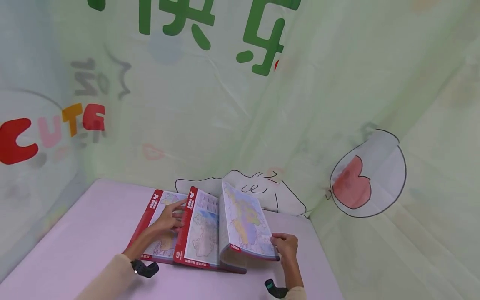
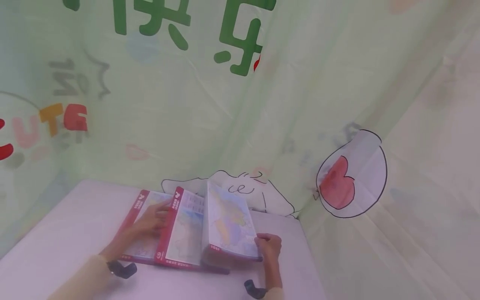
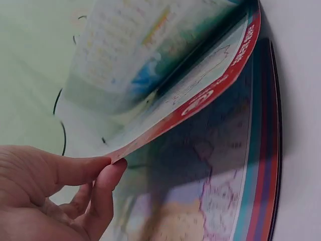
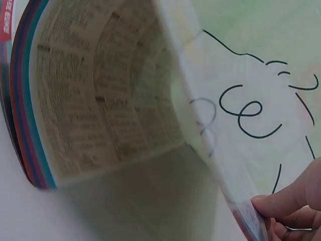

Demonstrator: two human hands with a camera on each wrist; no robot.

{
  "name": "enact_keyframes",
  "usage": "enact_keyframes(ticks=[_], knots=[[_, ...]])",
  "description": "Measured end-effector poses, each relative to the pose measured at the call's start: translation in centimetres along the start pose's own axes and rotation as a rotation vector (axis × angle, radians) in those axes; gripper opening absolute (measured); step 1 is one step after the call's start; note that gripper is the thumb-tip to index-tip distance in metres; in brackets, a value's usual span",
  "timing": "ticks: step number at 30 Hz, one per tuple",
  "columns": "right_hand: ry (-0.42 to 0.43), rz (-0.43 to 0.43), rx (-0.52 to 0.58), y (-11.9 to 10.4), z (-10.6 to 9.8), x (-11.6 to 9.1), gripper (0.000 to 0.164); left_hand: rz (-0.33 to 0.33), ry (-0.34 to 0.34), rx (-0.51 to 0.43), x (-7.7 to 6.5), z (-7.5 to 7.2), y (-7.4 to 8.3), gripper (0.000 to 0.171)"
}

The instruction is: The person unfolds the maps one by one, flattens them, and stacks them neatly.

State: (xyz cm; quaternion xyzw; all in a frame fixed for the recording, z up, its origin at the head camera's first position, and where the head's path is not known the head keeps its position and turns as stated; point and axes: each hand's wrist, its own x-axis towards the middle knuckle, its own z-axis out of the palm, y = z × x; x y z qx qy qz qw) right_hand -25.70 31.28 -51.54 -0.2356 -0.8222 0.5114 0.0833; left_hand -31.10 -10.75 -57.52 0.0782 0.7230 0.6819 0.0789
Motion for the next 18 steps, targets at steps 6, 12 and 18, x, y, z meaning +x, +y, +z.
enact_keyframes(ticks=[6,12,18], knots=[[0.008,-0.024,-0.043,0.4,-1.1,1.0,0.022,-0.039,0.088,0.067,-1.0,-2.8,-0.8,0.089],[0.039,-0.017,-0.105,1.4,-2.7,1.8,0.028,-0.061,0.167,0.207,-2.6,-5.3,0.0,0.083],[0.126,-0.058,-0.244,2.6,-4.8,3.2,0.028,-0.056,0.198,0.288,-3.4,-6.9,0.4,0.076]])
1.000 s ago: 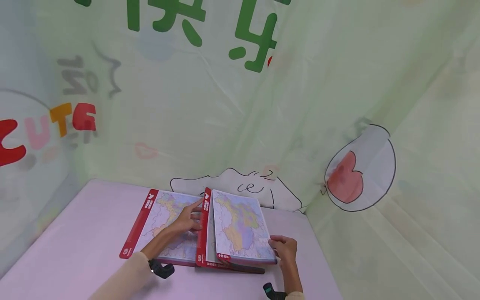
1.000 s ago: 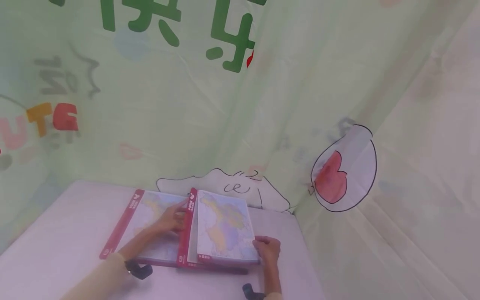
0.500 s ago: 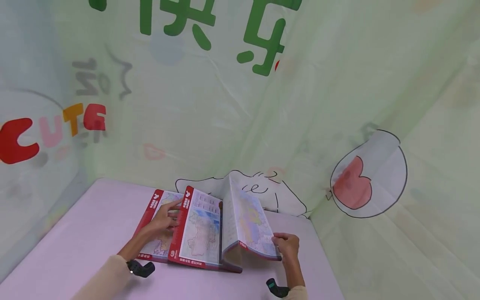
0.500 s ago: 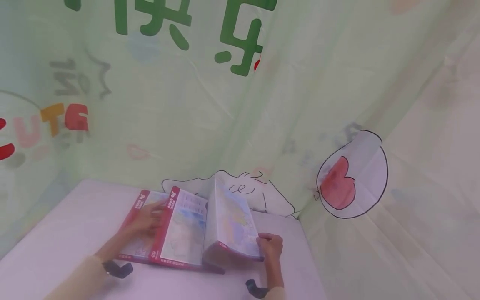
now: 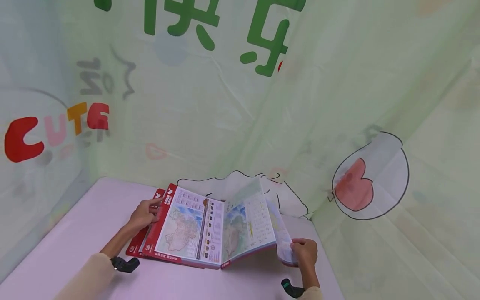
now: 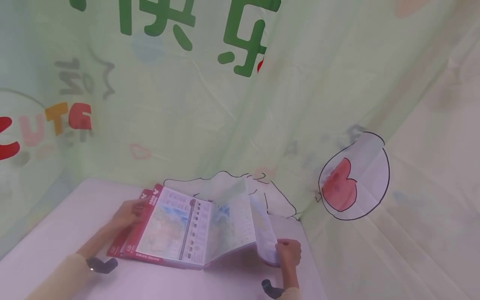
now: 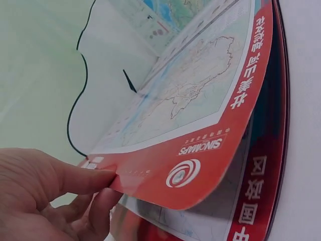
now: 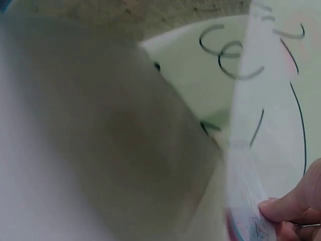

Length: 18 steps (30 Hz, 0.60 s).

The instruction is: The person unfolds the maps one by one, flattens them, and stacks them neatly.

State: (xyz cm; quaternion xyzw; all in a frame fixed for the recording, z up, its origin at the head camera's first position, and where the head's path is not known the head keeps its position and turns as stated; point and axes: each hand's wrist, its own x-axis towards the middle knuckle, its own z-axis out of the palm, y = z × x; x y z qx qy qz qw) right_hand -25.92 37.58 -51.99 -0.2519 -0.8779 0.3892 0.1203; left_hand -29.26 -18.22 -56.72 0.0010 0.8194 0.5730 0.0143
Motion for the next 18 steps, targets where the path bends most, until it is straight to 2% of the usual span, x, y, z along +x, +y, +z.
enact_keyframes(ticks=[4,8,14,18], knots=[[0.128,-0.027,-0.119,1.7,-1.0,1.2,0.025,-0.007,0.007,0.04,-0.3,-0.3,-0.2,0.075],[0.227,-0.042,-0.192,2.9,-1.7,2.1,0.026,-0.017,0.021,0.089,-0.7,-0.3,-0.2,0.073],[0.334,-0.074,-0.277,4.5,-2.4,3.0,0.027,-0.019,0.037,0.134,-0.8,-0.5,-0.3,0.074],[0.364,-0.079,-0.34,5.6,-2.4,4.0,0.028,-0.014,0.056,0.175,-0.4,-0.7,-0.7,0.072]])
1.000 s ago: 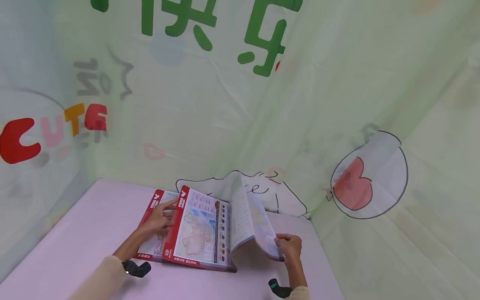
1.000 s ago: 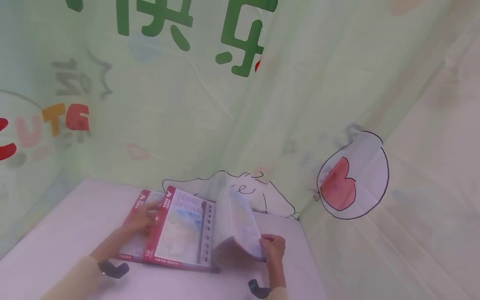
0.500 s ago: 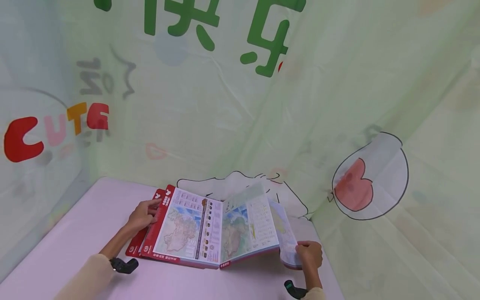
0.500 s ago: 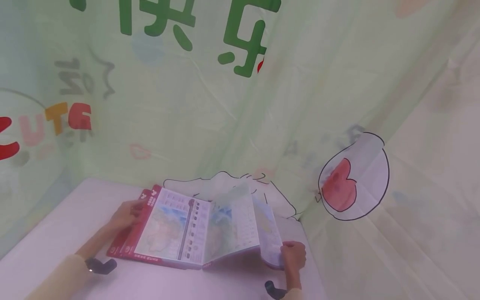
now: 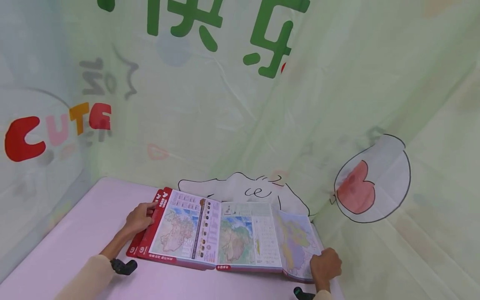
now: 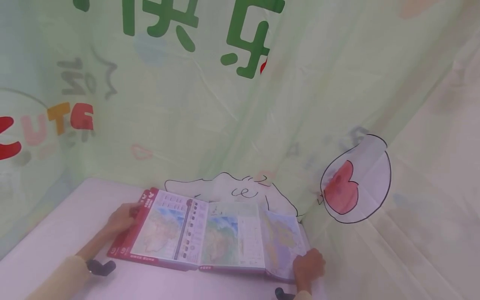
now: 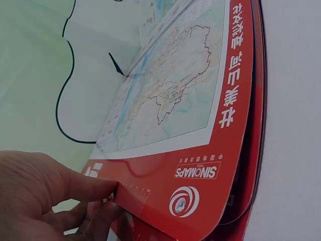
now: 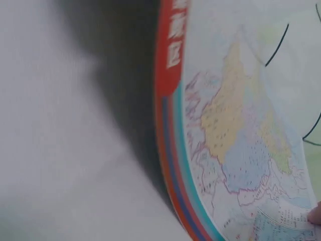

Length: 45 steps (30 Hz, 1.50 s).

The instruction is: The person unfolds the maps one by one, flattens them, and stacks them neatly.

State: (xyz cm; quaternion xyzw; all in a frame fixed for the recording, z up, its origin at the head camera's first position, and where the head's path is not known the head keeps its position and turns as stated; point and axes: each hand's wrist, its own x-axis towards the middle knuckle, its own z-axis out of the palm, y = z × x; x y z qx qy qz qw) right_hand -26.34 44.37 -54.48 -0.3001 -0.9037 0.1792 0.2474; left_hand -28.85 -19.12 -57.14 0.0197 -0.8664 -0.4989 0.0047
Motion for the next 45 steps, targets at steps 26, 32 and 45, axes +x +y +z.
enact_keyframes(ticks=[26,32,45], knots=[[-0.096,0.207,-0.211,5.0,4.3,1.9,0.031,0.109,0.138,0.275,0.8,1.6,-1.0,0.075],[-0.043,0.189,-0.216,1.7,5.2,-0.1,0.032,0.134,0.268,0.326,1.6,1.2,-4.6,0.081],[-0.293,-0.754,0.092,-12.1,3.9,-15.3,0.061,0.302,0.224,0.395,5.5,0.3,-5.1,0.069]])
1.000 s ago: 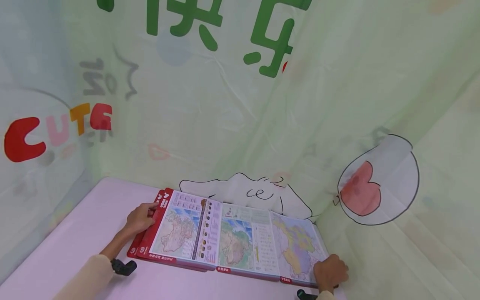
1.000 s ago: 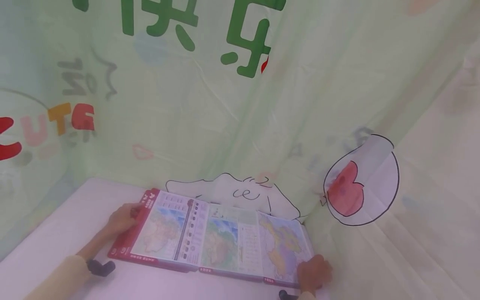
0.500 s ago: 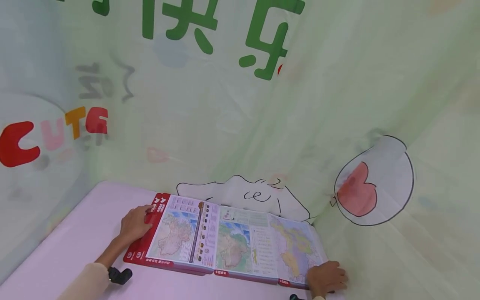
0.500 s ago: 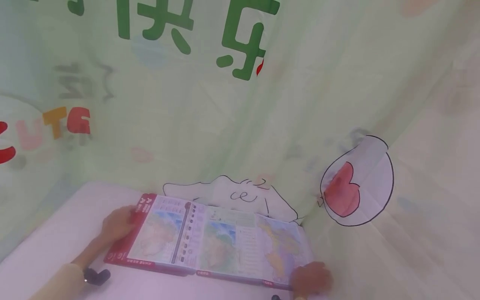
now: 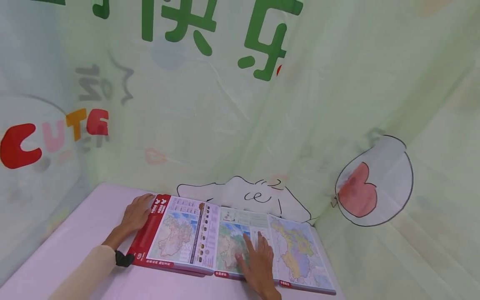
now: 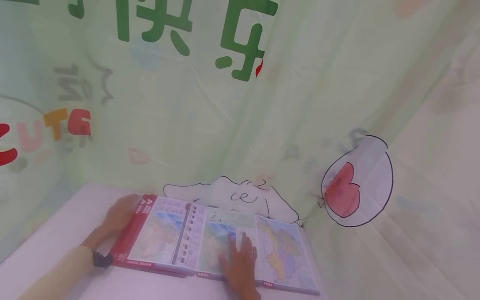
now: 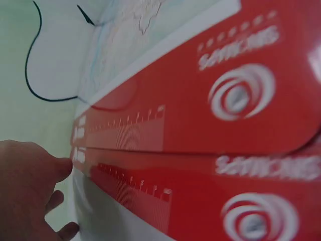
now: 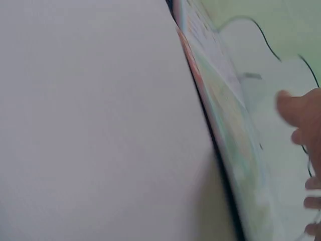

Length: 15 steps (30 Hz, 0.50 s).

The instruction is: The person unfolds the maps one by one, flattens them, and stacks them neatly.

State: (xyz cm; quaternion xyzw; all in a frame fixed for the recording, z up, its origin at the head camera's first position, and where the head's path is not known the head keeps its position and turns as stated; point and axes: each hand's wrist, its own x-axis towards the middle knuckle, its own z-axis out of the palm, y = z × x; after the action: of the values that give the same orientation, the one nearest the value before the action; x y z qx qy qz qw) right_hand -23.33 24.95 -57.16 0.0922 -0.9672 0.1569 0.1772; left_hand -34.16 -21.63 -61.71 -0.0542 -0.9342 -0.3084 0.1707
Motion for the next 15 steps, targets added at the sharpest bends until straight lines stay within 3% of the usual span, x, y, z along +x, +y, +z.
enact_keyframes(ticks=[2,5,11,15], knots=[[-0.116,-0.002,0.002,-1.1,0.4,-0.6,0.066,0.031,-0.019,0.028,0.7,0.4,-0.1,0.069],[-0.212,0.023,0.03,-1.7,1.0,-1.4,0.07,0.072,-0.034,0.068,1.5,0.8,-0.2,0.069],[-0.268,0.051,0.076,-1.1,2.5,-2.1,0.073,0.084,-0.07,0.151,1.7,1.0,-0.4,0.067],[-0.282,0.066,0.05,-1.0,2.6,-1.8,0.074,0.086,-0.072,0.155,1.3,0.7,0.0,0.071]])
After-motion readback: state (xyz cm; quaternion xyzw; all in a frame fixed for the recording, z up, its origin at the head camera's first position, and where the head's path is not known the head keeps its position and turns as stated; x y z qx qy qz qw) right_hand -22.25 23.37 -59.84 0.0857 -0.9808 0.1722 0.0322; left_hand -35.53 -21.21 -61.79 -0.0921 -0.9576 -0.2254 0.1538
